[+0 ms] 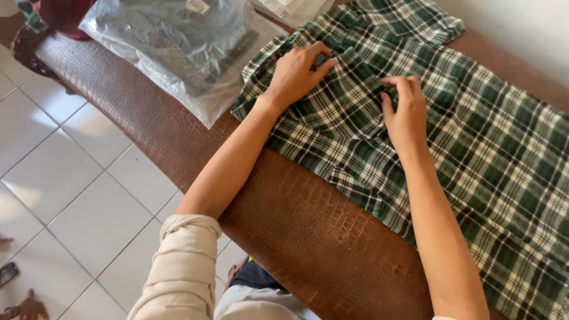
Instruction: The person is neatly folding a green plaid flannel shirt on a workbench.
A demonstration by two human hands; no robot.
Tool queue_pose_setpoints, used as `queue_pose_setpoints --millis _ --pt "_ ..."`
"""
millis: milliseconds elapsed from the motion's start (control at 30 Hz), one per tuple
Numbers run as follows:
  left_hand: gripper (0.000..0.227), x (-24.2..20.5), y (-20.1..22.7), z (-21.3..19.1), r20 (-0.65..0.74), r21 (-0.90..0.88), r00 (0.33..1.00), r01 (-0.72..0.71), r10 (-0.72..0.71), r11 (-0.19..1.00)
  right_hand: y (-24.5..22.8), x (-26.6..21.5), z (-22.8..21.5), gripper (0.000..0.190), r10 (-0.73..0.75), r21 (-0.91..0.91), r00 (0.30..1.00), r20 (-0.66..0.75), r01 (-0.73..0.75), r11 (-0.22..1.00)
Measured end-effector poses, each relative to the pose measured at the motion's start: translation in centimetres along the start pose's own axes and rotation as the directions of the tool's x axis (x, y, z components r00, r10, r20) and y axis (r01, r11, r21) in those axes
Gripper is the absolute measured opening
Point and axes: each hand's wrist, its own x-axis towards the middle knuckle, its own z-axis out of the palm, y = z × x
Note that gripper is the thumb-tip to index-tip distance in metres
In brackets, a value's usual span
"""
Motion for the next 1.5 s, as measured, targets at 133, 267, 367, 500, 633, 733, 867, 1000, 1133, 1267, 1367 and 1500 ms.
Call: queue_pose_setpoints --millis 133,267,367,500,633,733,867,1000,1133,1267,1367,1500 --pt "0.029 -0.3 0.0 -0.2 0.015 -0.077 0.998 0.055 -0.054 0.995 0.2 -0.1 -0.7 0.024 0.043 0.101 0.999 -0.01 -0.042 0.994" --pt "0.035 0.4 0.4 -0.4 0.06 -0.011 0.994 0.088 -0.087 0.996 0.1 0.3 -1.1 0.024 0.063 0.147 0.997 -0.049 -0.055 0.988" --pt "0.02 0.1 0.9 -0.5 0.057 -0.013 0.995 0.08 -0.079 0.997 0.2 -0.1 0.1 0.03 0.114 0.033 0.992 -0.049 -0.112 0.993" --pt "0.019 0.5 1.8 -1.4 0.03 -0.035 1.0 -0.007 0.008 0.999 0.3 0.1 0.2 0.025 0.129 0.024 0.989 -0.065 -0.128 0.991" --pt "0.028 -0.5 -0.3 0.1 -0.001 0.039 1.0 0.004 -0.004 0.999 1.0 -0.2 0.1 0.023 0.096 -0.025 0.994 -0.059 -0.097 0.995" --pt "0.032 -0.2 0.2 -0.4 -0.034 0.2 0.996 -0.074 0.082 0.977 1.7 -0.2 0.2 0.019 0.032 -0.152 0.998 -0.061 -0.041 0.988" --pt "0.061 -1.1 -1.3 1.2 0.169 0.313 0.984 -0.003 -0.053 0.95 4.1 -0.5 -0.7 0.032 0.097 -0.213 0.995 -0.004 -0.096 0.972" --pt "0.069 -1.5 -1.9 1.4 0.201 0.34 0.974 0.029 -0.102 0.94 6.7 -1.1 -0.5 0.045 0.236 -0.27 0.969 0.074 -0.209 0.94" --pt "0.073 -1.3 -2.2 1.6 0.243 0.316 0.96 0.058 -0.14 0.947 6.6 -1.3 -0.1 0.048 0.259 -0.29 0.962 0.09 -0.223 0.931" --pt "0.065 1.9 0.2 1.3 0.252 0.401 0.961 0.0 -0.111 0.916 5.5 -0.6 -1.4 0.03 0.081 -0.3 0.99 -0.115 -0.112 0.947" --pt "0.041 4.9 1.1 4.4 0.199 0.365 0.98 -0.075 0.001 0.928 5.2 -0.7 -1.8 0.017 0.043 -0.352 0.975 -0.216 -0.119 0.928" --pt "0.032 8.1 -1.6 10.8 0.033 0.42 0.964 -0.252 0.262 0.872 7.3 -1.5 -0.3 0.017 0.044 -0.394 0.974 -0.223 -0.131 0.91"
